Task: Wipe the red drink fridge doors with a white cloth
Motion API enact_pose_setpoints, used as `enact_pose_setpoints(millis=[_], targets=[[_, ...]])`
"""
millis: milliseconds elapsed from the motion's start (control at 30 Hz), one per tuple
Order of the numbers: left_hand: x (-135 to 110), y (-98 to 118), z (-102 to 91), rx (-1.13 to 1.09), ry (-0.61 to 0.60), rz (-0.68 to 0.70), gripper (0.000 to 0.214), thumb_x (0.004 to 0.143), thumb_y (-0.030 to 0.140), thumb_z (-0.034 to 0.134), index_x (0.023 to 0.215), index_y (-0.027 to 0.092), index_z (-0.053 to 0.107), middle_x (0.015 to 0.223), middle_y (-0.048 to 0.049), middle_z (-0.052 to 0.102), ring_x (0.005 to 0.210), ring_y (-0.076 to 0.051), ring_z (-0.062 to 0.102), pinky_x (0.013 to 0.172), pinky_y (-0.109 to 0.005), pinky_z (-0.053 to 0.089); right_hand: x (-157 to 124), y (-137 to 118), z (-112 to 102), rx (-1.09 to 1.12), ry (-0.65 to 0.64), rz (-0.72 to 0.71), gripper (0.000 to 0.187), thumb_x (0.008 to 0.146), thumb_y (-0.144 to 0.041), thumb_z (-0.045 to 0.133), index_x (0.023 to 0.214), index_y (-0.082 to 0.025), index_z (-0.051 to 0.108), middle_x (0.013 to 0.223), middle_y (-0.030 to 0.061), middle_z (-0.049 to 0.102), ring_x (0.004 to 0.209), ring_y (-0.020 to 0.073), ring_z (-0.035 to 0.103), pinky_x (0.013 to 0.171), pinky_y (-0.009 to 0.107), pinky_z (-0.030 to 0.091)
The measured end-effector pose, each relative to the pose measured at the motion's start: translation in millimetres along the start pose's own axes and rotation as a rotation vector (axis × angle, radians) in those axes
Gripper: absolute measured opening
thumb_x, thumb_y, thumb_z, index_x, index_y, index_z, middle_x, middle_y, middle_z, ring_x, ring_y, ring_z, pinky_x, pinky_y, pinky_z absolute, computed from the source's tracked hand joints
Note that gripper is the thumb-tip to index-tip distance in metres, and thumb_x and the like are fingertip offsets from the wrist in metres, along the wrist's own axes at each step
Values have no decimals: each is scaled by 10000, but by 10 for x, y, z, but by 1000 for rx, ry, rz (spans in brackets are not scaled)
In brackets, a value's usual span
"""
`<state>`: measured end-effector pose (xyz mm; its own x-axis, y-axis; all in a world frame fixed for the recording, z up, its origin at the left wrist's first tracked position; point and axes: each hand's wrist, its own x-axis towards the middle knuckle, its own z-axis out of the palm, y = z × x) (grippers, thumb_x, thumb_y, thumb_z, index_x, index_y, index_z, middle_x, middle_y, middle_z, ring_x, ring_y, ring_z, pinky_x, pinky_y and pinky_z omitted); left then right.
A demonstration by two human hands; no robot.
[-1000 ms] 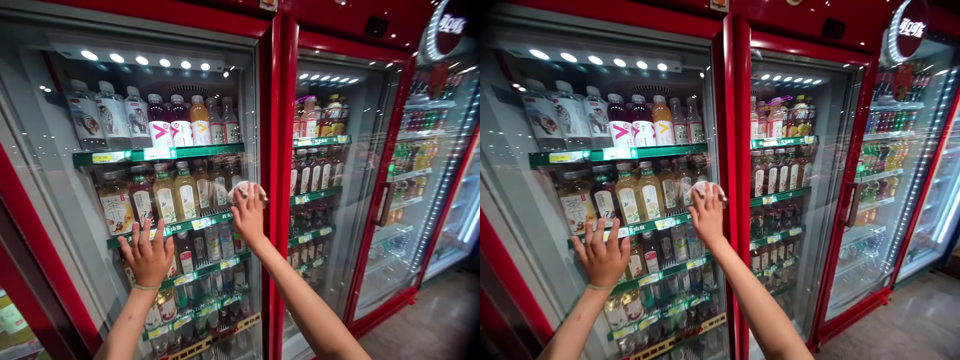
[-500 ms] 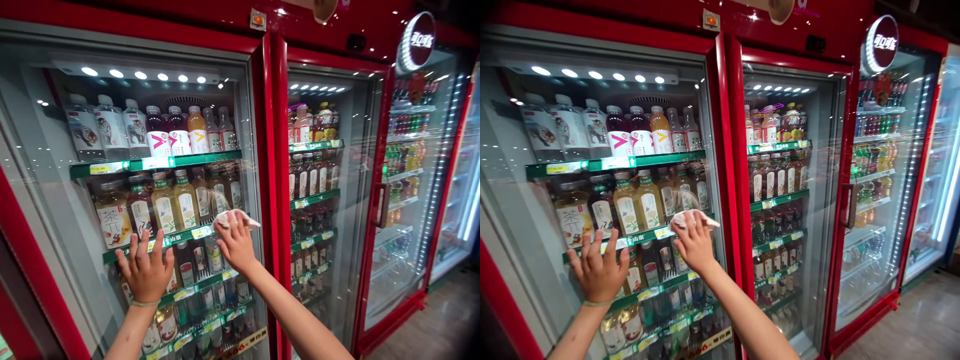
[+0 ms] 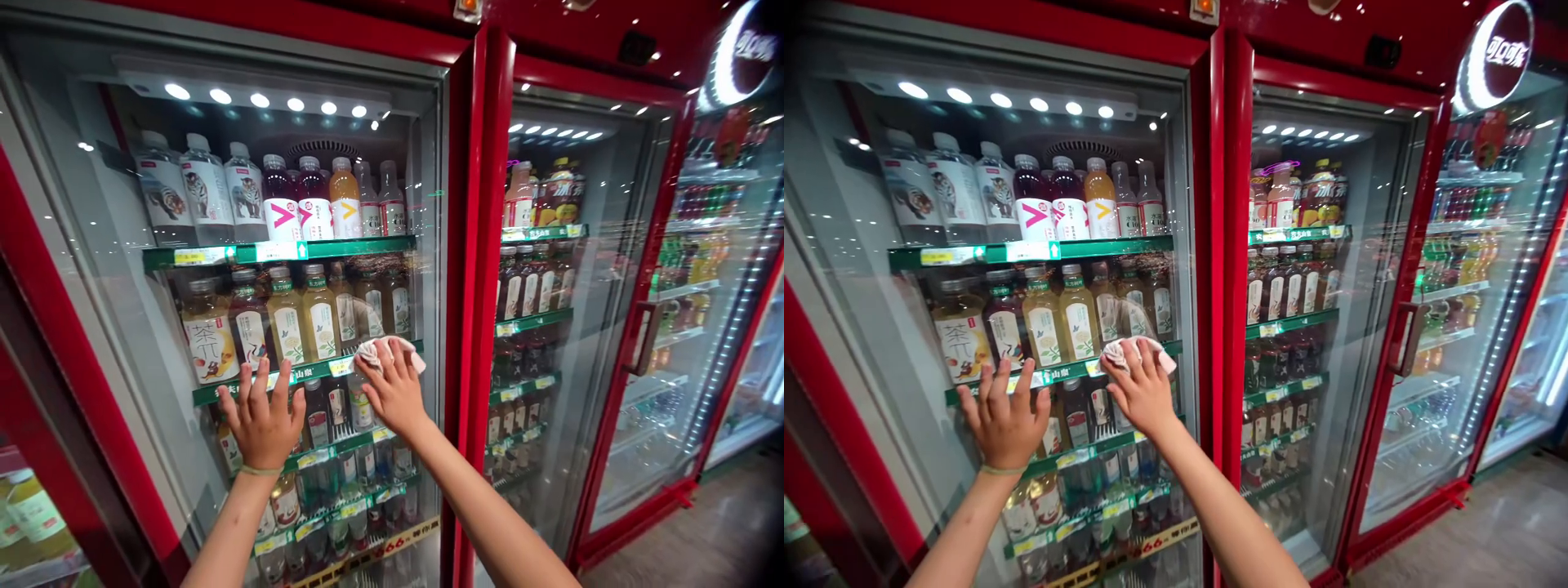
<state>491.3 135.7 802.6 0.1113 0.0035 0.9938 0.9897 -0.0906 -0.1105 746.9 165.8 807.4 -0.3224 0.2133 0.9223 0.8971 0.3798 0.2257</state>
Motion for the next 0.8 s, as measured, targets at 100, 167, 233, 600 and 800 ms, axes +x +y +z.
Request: enact_pose_setpoints(millis=[100, 167, 233, 600, 800], targets=[[13, 13, -11, -17, 3, 1, 701, 924, 325, 680, 1574, 281, 420, 1533, -170, 527, 1535, -358, 355, 1284, -618, 171, 27, 176, 7, 17, 55, 169, 579, 1049, -362, 459, 1617, -378, 347, 1705, 76, 312, 1580, 365, 248, 1190, 611, 365], [15, 22, -14, -36, -12, -15, 683, 931, 325, 669, 1569, 294, 427, 1522, -159, 541, 1533, -354, 362, 1284, -616, 176, -55, 178, 73, 49, 91, 342, 658, 1053, -328, 443, 1664, -337, 199, 1747, 119, 149, 1605, 376, 135, 1184, 663, 335], [17, 29, -16, -15, -17, -16, 672, 933, 326, 666, 1564, 281, 438, 1506, -161, 557, 1531, -349, 367, 1287, -613, 178, -144, 19, 136, 78, 86, 376, 717, 1043, -318, 468, 1674, -327, 127, 1757, 122, 36, 1611, 396, 45, 1184, 695, 303], [-14, -161, -217, -45, -69, 82, 550, 945, 215, 637, 1485, 215, 535, 1439, -144, 629, 1509, -275, 421, 1296, -486, 258, -66, -422, 168, 100, 41, 269, 727, 1044, -346, 488, 1661, -381, 106, 1760, 47, -12, 1614, 373, 57, 1235, 653, 227], [-36, -313, -436, -83, -175, 122, 558, 963, 187, 600, 1511, 218, 503, 1472, -133, 608, 1474, -258, 473, 1255, -440, 359, -15, -857, 167, 164, -65, 14, 687, 1020, -385, 556, 1627, -447, 241, 1745, 1, 149, 1609, 352, 130, 1260, 579, 225]])
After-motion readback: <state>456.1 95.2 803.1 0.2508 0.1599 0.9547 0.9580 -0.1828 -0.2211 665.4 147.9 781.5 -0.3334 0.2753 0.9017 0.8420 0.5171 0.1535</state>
